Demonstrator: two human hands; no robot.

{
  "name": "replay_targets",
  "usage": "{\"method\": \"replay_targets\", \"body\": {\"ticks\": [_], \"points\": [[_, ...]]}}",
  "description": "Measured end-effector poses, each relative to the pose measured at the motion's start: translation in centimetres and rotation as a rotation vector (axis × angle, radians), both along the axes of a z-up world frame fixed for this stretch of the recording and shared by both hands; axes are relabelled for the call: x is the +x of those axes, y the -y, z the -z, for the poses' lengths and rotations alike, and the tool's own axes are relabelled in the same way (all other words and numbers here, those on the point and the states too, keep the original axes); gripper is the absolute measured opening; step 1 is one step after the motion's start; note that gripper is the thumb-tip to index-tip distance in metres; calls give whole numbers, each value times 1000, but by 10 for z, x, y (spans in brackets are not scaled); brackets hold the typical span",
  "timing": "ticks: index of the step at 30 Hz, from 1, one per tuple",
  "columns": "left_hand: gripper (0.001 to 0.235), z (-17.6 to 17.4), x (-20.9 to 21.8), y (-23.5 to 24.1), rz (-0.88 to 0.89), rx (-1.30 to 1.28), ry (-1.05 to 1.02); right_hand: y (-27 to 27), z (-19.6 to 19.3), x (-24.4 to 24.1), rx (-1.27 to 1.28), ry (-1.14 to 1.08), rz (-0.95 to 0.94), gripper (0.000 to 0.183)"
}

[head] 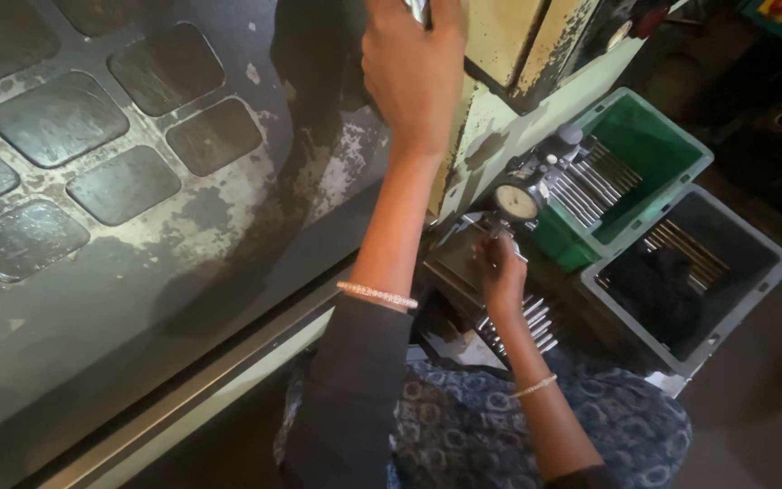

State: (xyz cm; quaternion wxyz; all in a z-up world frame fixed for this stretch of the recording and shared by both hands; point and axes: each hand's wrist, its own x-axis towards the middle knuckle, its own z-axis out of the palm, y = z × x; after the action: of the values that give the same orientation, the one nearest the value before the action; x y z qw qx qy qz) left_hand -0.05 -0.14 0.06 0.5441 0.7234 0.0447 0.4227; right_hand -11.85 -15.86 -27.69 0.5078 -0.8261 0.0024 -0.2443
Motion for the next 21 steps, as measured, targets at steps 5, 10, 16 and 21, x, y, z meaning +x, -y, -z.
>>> {"method": "replay_targets", "body": {"ticks": [5,10,16,21], "points": [[45,-2,-3,1,30,-47,-7,0,-5,2,-71,28,31,17],[47,-3,-5,0,39,-39,17,-3,-10,1,-91,8,70,22],[57,-8,-8,1,29,-55,1,-2,-10,-7,-58,7,32,15],[61,-8,-8,1,28,-51,-11,-1,-7,-9,-85,9,57,16]]}}
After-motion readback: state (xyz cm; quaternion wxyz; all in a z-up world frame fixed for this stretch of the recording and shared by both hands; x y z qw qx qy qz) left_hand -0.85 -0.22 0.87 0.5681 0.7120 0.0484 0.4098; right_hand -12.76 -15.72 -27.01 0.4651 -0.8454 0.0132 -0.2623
